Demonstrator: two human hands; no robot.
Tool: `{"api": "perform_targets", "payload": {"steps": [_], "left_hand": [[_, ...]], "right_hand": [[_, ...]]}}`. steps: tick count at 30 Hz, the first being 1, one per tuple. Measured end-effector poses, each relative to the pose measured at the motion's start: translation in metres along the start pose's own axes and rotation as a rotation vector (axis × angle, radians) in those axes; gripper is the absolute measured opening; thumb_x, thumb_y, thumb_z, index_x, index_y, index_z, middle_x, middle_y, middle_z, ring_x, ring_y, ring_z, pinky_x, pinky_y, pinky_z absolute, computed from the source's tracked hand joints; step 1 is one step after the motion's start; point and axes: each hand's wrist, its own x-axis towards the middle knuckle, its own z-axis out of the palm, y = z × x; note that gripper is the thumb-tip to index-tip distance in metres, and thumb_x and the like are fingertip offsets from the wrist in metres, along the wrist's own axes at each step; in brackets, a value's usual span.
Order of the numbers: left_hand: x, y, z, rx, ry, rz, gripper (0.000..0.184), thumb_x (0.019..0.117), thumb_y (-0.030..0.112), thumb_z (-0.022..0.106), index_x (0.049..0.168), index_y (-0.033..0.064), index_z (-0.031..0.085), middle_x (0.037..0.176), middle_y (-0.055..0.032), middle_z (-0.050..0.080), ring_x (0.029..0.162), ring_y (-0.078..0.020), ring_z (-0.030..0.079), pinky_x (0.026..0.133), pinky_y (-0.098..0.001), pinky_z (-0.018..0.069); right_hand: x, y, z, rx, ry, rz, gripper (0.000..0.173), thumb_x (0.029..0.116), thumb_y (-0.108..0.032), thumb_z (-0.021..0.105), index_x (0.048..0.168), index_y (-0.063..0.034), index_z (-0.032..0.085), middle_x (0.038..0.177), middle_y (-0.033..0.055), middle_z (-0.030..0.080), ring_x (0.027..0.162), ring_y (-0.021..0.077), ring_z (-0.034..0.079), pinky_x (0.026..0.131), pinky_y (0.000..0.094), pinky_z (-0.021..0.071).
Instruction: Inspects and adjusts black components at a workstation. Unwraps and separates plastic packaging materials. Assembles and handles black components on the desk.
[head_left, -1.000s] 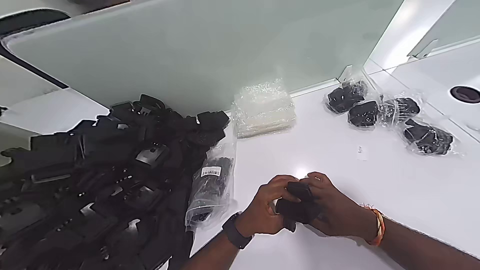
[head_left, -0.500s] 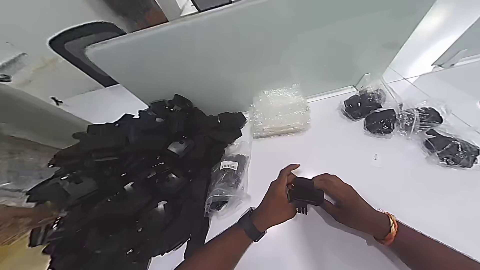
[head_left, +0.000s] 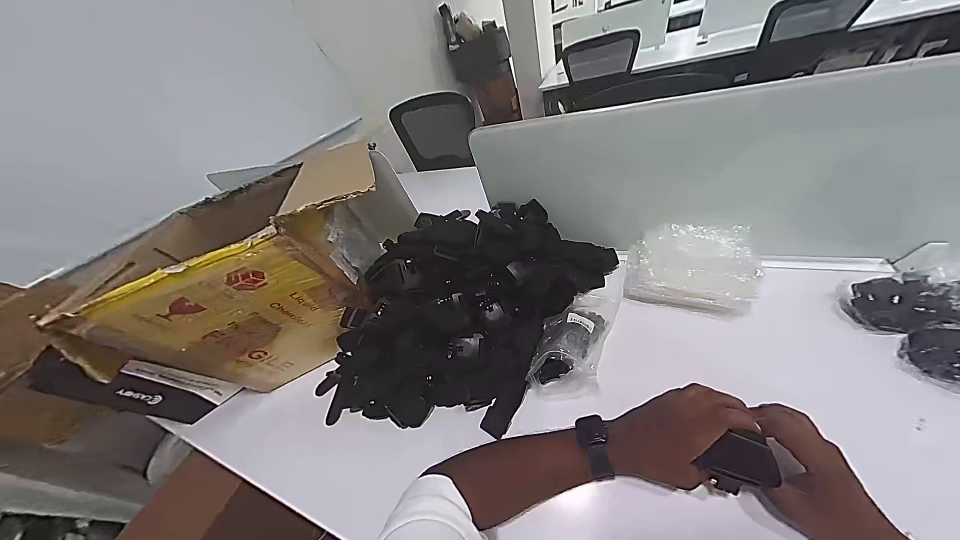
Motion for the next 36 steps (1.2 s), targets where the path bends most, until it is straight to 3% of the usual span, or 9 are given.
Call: {"api": "perform_targets", "payload": {"steps": [6, 9, 15, 18, 21, 25, 27, 31, 36], "left_hand": [[-0.017, 0.04, -0.03, 0.229, 0.104, 0.18, 0.029, 0.0891, -0.004, 0.063, 0.116, 0.0041, 0.071, 0.115, -0.0161, 0.07, 0.112, -0.0314, 0.065, 0.1, -0.0458, 0.051], [-0.037, 0.059, -0.079, 0.359, 0.34, 0.114, 0.018, 0.0993, 0.007, 0.058, 0.111, 0.0082, 0.072, 0.113, -0.013, 0.071, 0.114, -0.0266, 0.065, 0.103, -0.0434, 0.0508], [-0.1, 0.055, -0.223, 0.947, 0.891, -0.105, 0.04, 0.0865, -0.001, 0.065, 0.126, 0.0012, 0.057, 0.136, -0.0178, 0.059, 0.132, -0.0286, 0.055, 0.111, -0.0464, 0.0477], [-0.137, 0.032, -0.266, 1.184, 0.616, -0.515, 0.055, 0.0862, -0.001, 0.062, 0.141, -0.0015, 0.054, 0.155, -0.0201, 0.045, 0.146, -0.0386, 0.039, 0.119, -0.0584, 0.0322], [-0.162, 0.009, -0.273, 1.165, 0.26, -0.922, 0.059, 0.1008, 0.021, 0.054, 0.155, 0.0014, 0.04, 0.17, -0.0178, 0.016, 0.154, -0.0441, 0.018, 0.116, -0.0724, 0.0221], [-0.177, 0.018, -0.269, 1.155, 0.576, -0.753, 0.079, 0.1039, 0.048, 0.039, 0.162, -0.0008, 0.019, 0.172, -0.018, 0.008, 0.159, -0.0354, 0.008, 0.124, -0.0645, 0.0148], [-0.182, 0.017, -0.268, 1.232, 0.615, -0.659, 0.079, 0.1027, 0.048, 0.037, 0.161, -0.0034, 0.022, 0.171, -0.0202, 0.013, 0.159, -0.0353, 0.009, 0.124, -0.0629, 0.013], [-0.191, 0.005, -0.261, 1.192, 0.342, -0.874, 0.083, 0.1035, 0.059, 0.038, 0.162, 0.0018, 0.024, 0.17, -0.0189, 0.016, 0.158, -0.039, 0.011, 0.118, -0.0745, 0.0113], [-0.159, 0.042, -0.236, 1.103, 0.641, -0.552, 0.076, 0.1053, 0.052, 0.036, 0.162, 0.0027, 0.026, 0.169, -0.0234, 0.015, 0.157, -0.0412, 0.011, 0.125, -0.0615, 0.0135]], "right_hand": [[0.002, -0.007, 0.001, -0.036, -0.031, 0.022, 0.023, 0.092, -0.039, 0.065, 0.108, -0.022, 0.065, 0.104, -0.0049, 0.069, 0.108, 0.0076, 0.062, 0.102, 0.0335, 0.0464], [0.004, -0.001, -0.001, -0.032, -0.047, 0.033, 0.022, 0.0964, -0.032, 0.061, 0.105, -0.0138, 0.068, 0.102, 0.0032, 0.071, 0.101, 0.0134, 0.066, 0.095, 0.0381, 0.0514], [0.009, 0.001, -0.003, 0.051, -0.137, 0.08, 0.027, 0.0989, -0.028, 0.063, 0.106, -0.0034, 0.07, 0.106, 0.0111, 0.07, 0.102, 0.0147, 0.066, 0.093, 0.0334, 0.0542], [0.008, -0.002, -0.002, 0.044, -0.167, 0.065, 0.028, 0.0994, -0.028, 0.062, 0.107, -0.001, 0.068, 0.107, 0.014, 0.069, 0.102, 0.0157, 0.066, 0.093, 0.0326, 0.0544], [0.009, -0.001, -0.003, 0.045, -0.161, 0.069, 0.028, 0.0994, -0.026, 0.062, 0.11, -0.0007, 0.067, 0.107, 0.0134, 0.068, 0.103, 0.0137, 0.066, 0.093, 0.0305, 0.0548], [0.01, -0.002, 0.0, 0.028, -0.135, 0.077, 0.029, 0.0991, -0.028, 0.061, 0.109, -0.0014, 0.067, 0.107, 0.0124, 0.068, 0.103, 0.0115, 0.065, 0.093, 0.0272, 0.0538], [0.008, 0.001, 0.002, 0.005, -0.12, 0.072, 0.031, 0.0995, -0.033, 0.06, 0.109, -0.0043, 0.067, 0.107, 0.01, 0.069, 0.101, 0.0105, 0.065, 0.092, 0.0267, 0.0537], [0.004, 0.003, 0.004, -0.084, -0.122, 0.083, 0.031, 0.0997, -0.037, 0.059, 0.11, -0.0092, 0.068, 0.11, 0.0073, 0.069, 0.102, 0.015, 0.066, 0.091, 0.0364, 0.0555], [0.006, -0.009, -0.001, -0.232, -0.231, 0.082, 0.032, 0.1032, -0.036, 0.054, 0.109, -0.009, 0.069, 0.111, 0.0112, 0.069, 0.109, 0.0256, 0.065, 0.095, 0.0483, 0.0506]]}}
